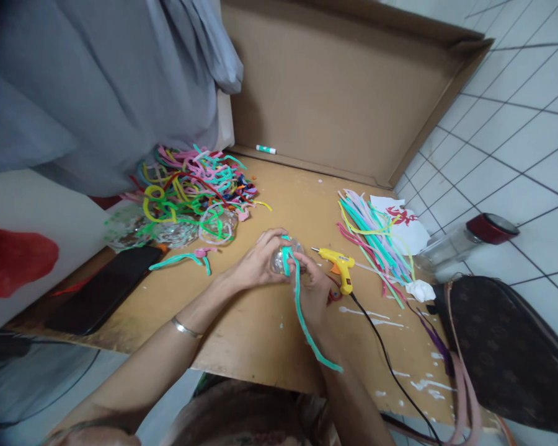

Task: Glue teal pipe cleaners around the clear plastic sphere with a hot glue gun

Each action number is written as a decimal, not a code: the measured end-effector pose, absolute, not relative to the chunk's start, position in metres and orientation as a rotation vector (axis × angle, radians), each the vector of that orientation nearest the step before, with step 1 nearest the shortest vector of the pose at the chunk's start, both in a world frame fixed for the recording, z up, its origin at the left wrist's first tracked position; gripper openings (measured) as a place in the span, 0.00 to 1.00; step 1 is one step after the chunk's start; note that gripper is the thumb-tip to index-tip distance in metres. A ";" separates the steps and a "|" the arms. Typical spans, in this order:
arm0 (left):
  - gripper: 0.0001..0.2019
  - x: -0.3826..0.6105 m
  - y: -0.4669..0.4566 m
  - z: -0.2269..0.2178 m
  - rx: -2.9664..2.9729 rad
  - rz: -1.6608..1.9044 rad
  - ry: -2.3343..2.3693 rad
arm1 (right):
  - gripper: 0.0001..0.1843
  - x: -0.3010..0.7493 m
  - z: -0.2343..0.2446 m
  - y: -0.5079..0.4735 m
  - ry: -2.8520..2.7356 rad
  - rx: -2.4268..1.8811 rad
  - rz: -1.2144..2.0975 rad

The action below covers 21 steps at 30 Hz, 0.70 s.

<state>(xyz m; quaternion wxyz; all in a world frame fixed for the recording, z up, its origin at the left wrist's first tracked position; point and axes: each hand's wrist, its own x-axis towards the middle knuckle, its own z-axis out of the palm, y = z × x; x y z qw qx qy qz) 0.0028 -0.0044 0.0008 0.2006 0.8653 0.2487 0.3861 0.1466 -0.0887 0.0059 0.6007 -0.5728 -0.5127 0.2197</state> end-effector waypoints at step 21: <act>0.34 0.001 -0.004 0.002 2.401 1.056 0.671 | 0.09 0.164 0.003 -0.083 -1.497 -1.247 0.389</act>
